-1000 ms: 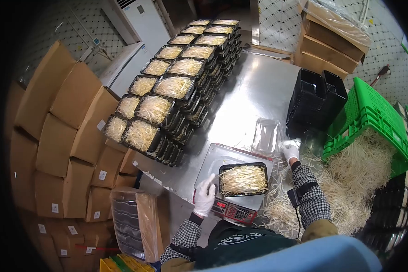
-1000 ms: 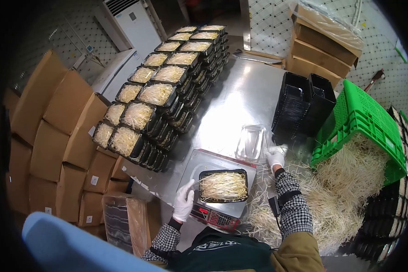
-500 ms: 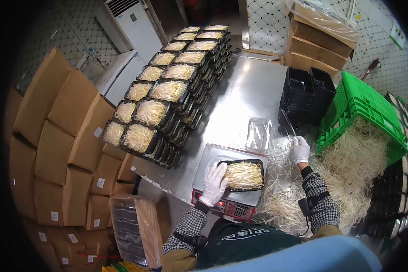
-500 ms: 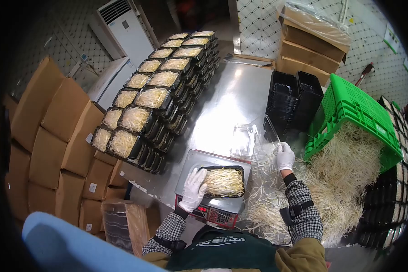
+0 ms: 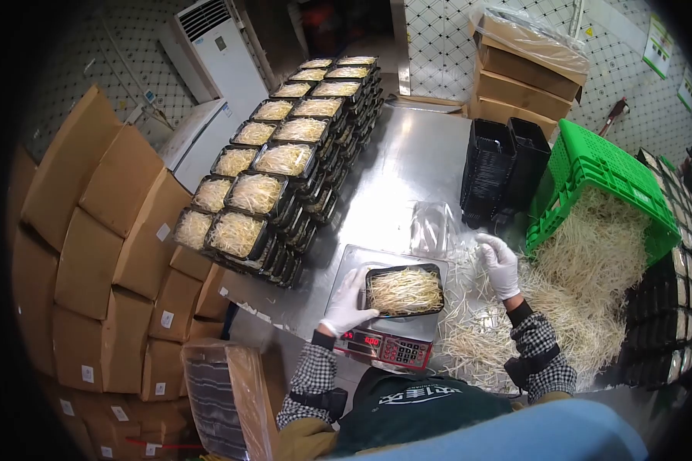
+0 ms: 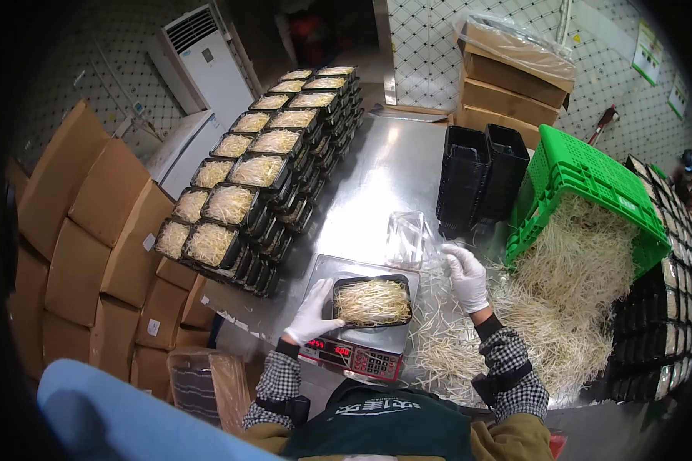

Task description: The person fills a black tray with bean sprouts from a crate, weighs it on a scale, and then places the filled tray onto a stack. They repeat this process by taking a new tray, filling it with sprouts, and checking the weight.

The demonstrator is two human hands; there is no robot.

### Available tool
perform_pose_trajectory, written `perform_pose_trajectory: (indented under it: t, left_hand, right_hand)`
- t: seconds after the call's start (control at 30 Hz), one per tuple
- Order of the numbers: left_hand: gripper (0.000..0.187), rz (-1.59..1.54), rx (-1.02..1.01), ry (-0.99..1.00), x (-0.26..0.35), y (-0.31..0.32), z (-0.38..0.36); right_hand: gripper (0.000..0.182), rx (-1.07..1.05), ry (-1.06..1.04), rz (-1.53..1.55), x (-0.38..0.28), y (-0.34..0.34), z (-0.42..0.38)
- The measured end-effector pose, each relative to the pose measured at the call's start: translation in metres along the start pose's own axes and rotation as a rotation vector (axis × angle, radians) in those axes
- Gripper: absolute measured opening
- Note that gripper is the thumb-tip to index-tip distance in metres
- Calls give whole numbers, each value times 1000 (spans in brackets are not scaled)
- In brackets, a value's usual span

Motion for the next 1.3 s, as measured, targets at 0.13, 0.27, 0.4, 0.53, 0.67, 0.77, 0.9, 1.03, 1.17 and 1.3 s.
perform_pose_trajectory:
  t: [0.13,0.27,0.4,0.53,0.67,0.77,0.9,1.03,1.17,1.3]
  left_hand:
    - [92,-1001,95,-172,10,-19,-25]
    - [82,-944,173,-102,36,-4,-11]
    - [79,335,280,89,36,27,38]
    - [72,405,50,2,25,62,64]
    - [67,428,-8,-48,23,68,63]
    - [64,451,-41,-96,27,69,63]
    - [62,465,-50,-187,35,69,62]
    - [62,468,15,-167,33,74,56]
    - [62,456,121,-111,29,76,57]
    - [61,462,186,-60,26,78,52]
  right_hand:
    - [22,-217,-259,-119,-32,35,-23]
    - [20,-407,-187,-380,-13,86,-22]
    - [18,-370,-39,-370,20,101,6]
    - [21,-342,-12,-629,48,99,7]
    - [25,-213,9,-627,49,95,-11]
    - [28,-200,359,-381,96,105,-15]
    - [31,-79,448,-210,98,110,-24]
    - [31,-74,296,-386,88,108,-41]
    - [39,-238,352,-794,51,109,-47]
    - [43,-203,262,-851,61,113,-55]
Point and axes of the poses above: each hand's wrist, its own z-axis towards the middle knuckle, its own y-axis out of the palm, x = y × z, the point moved 2 cm from there along z, towards the middle knuckle, and after that the axes turned 1 degree about -z, right-handed, at the moved point
